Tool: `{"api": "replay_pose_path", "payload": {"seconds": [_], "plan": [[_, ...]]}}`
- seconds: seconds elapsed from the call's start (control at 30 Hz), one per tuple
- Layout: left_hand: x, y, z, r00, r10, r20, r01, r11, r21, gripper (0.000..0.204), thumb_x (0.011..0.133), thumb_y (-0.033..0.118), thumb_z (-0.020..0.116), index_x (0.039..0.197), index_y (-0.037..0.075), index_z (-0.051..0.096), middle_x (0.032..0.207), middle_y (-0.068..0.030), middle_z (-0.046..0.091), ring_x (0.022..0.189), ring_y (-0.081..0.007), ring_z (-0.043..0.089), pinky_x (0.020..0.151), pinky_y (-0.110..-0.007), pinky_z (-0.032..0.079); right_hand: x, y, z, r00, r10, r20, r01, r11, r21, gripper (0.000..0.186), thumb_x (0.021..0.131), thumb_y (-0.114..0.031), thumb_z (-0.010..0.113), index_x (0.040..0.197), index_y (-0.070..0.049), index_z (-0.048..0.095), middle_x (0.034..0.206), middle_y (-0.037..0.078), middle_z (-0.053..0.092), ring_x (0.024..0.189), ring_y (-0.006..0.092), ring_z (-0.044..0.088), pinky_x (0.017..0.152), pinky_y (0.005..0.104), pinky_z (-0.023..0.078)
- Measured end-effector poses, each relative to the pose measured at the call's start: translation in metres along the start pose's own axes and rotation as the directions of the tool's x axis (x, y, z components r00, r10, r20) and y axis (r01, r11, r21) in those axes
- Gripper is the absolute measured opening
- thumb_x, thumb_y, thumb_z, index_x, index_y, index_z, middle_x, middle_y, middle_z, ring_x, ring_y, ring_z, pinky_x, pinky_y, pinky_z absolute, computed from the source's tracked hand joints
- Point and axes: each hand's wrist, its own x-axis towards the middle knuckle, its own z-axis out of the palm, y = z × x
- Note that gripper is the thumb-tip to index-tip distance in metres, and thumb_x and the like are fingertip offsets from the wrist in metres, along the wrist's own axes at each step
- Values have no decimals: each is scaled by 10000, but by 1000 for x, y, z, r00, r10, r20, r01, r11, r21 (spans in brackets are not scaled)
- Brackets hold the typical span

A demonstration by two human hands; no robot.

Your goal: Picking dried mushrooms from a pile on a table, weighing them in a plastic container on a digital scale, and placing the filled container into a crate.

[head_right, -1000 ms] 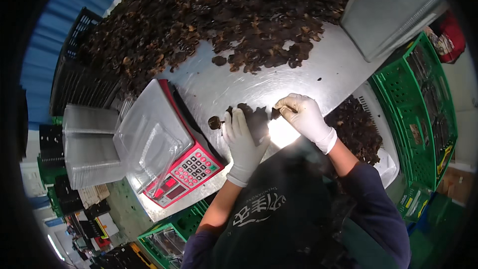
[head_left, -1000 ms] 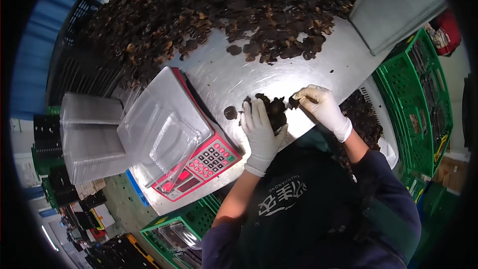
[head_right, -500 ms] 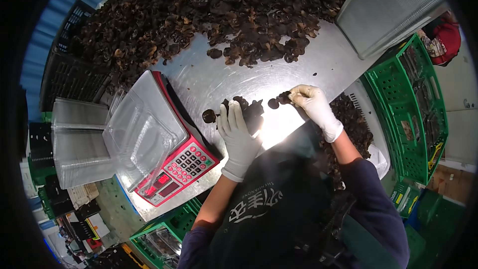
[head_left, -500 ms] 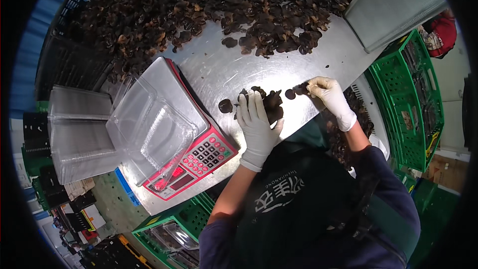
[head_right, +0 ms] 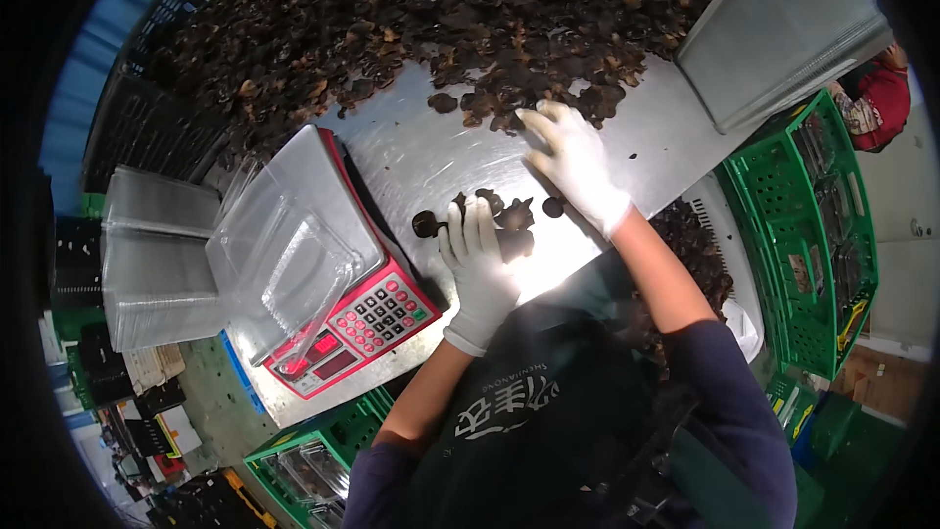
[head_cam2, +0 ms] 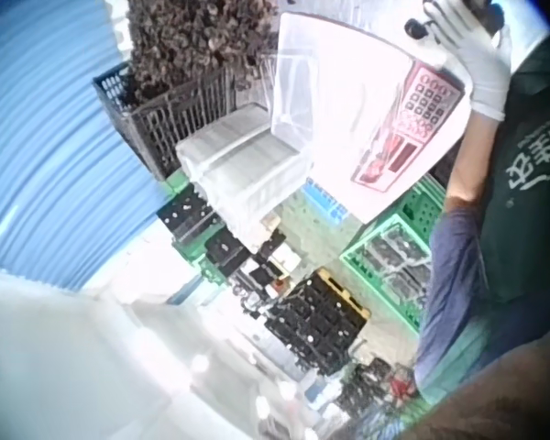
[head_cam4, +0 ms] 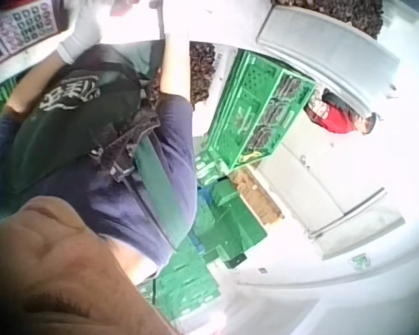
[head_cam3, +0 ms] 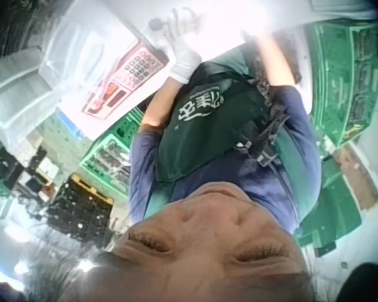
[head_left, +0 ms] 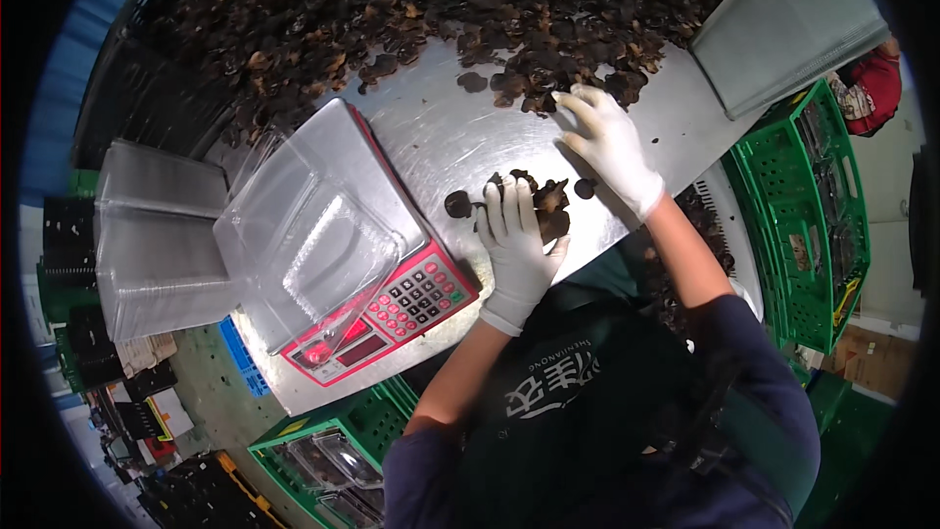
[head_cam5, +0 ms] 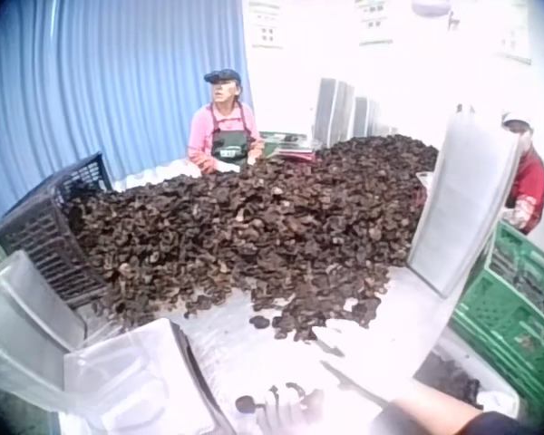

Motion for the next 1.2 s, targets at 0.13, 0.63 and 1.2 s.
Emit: {"api": "replay_pose_path", "payload": {"seconds": [0.13,0.63,1.2], "plan": [[4,3,4,1000,18,-1,-18,999,-33,1038,745,451,765,1515,-56,287,1535,-239,346,1462,-453,246,1177,-585,175,49,44,42,994,-77,-82,60,979,-193,394,788,-146,727,1181,-165,708,1235,108,642,1149,301,585,943,426,470],[2,2,1,1000,-15,-2,15,999,-40,990,778,439,741,1512,-55,296,1507,-239,380,1437,-454,285,1157,-602,209,29,21,50,997,-59,45,67,978,-197,119,784,-184,692,773,-66,678,789,115,635,786,309,641,725,434,511],[2,3,-4,998,11,-64,-13,999,-39,1024,706,471,785,1472,-67,369,1501,-276,369,1406,-505,274,1164,-616,205,-88,65,-149,626,483,612,130,709,-693,138,774,-179,707,837,-72,765,862,168,716,775,351,699,702,449,562]]}}
